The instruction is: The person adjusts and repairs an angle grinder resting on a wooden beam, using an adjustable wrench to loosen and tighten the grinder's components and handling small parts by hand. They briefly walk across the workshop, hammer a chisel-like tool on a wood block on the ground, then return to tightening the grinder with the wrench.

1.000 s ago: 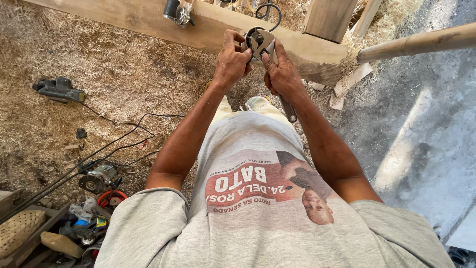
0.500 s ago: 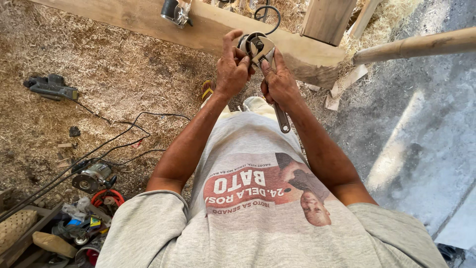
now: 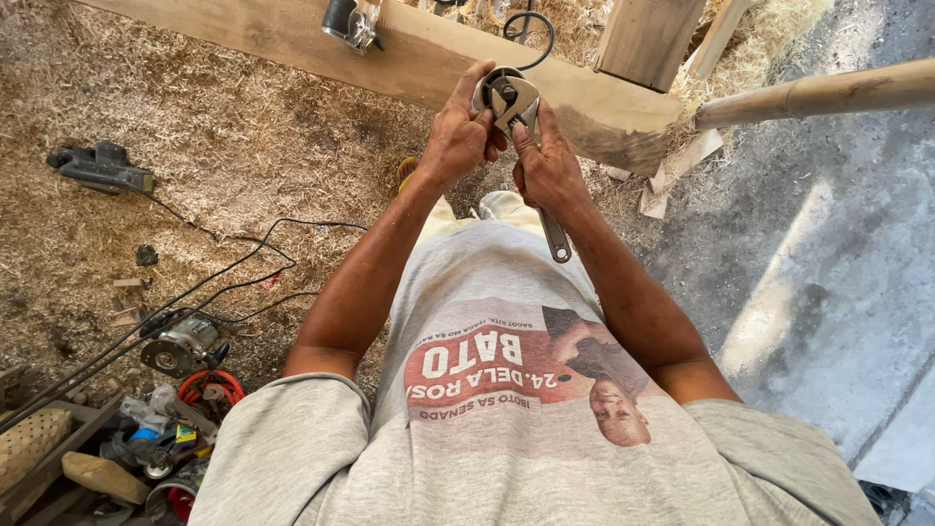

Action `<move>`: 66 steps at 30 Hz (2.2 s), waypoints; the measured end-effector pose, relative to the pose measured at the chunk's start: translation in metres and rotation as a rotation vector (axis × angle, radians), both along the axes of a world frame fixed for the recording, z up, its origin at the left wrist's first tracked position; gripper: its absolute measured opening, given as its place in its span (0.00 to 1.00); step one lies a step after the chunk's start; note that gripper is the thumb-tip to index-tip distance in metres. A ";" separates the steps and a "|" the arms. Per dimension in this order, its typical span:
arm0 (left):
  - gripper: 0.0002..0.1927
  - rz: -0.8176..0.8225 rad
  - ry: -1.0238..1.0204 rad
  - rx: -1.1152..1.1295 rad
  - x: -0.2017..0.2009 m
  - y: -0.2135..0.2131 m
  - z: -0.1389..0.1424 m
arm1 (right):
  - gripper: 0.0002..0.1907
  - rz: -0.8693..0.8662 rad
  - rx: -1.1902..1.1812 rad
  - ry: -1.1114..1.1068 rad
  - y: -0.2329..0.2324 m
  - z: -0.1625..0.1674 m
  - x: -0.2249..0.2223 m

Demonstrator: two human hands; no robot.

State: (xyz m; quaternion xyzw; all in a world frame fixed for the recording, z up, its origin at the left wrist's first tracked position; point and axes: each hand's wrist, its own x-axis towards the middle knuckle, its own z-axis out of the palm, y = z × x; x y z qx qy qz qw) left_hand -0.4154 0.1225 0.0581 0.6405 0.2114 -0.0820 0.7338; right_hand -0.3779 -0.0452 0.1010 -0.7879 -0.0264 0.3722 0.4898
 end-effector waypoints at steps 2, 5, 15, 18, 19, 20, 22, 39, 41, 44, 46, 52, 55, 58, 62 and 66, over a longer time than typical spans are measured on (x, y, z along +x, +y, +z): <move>0.30 0.012 -0.023 -0.079 0.000 -0.001 -0.004 | 0.34 -0.001 -0.003 -0.015 0.000 -0.003 0.001; 0.30 0.020 -0.044 -0.191 0.001 -0.002 -0.010 | 0.34 0.007 -0.008 -0.068 0.000 -0.012 0.002; 0.39 -0.056 -0.061 -0.636 -0.001 0.018 -0.021 | 0.31 0.028 0.035 -0.129 0.000 -0.022 0.007; 0.43 -0.055 -0.021 -0.735 -0.007 0.022 -0.020 | 0.31 0.034 -0.045 -0.070 0.000 -0.014 0.007; 0.44 -0.055 -0.009 -0.751 -0.008 0.022 -0.019 | 0.31 0.036 -0.086 -0.047 0.000 -0.011 0.006; 0.43 -0.069 -0.010 -0.677 -0.009 0.022 -0.018 | 0.30 0.034 -0.064 -0.070 0.001 -0.009 0.005; 0.42 -0.093 -0.011 -0.532 -0.010 0.019 -0.015 | 0.29 0.034 -0.022 -0.114 0.002 -0.006 0.003; 0.42 -0.056 -0.126 -0.160 -0.014 0.007 -0.015 | 0.31 0.126 -0.201 -0.216 0.002 -0.008 0.002; 0.41 -0.069 -0.121 -0.209 -0.012 0.009 -0.017 | 0.31 0.117 -0.202 -0.202 0.002 -0.010 0.003; 0.40 -0.026 -0.177 -0.136 -0.010 0.007 -0.019 | 0.32 0.086 -0.196 -0.177 0.001 -0.016 0.004; 0.40 0.004 -0.149 -0.071 -0.009 0.002 -0.020 | 0.32 0.056 -0.191 -0.147 0.001 -0.020 0.004; 0.41 0.003 -0.143 -0.131 -0.010 -0.002 -0.019 | 0.30 0.112 -0.212 -0.331 0.000 -0.018 -0.002; 0.40 -0.039 -0.126 -0.130 -0.010 0.000 -0.019 | 0.26 0.050 -0.211 -0.140 0.003 -0.010 -0.004; 0.40 -0.054 -0.117 -0.125 -0.010 -0.001 -0.019 | 0.21 0.077 -0.246 -0.161 0.004 -0.004 -0.003; 0.41 -0.108 -0.138 -0.143 -0.009 0.000 -0.019 | 0.22 0.139 -0.205 -0.193 0.000 -0.005 0.001; 0.52 -0.189 -0.522 0.135 -0.008 0.007 -0.016 | 0.23 0.184 -0.231 -0.174 -0.009 -0.011 0.003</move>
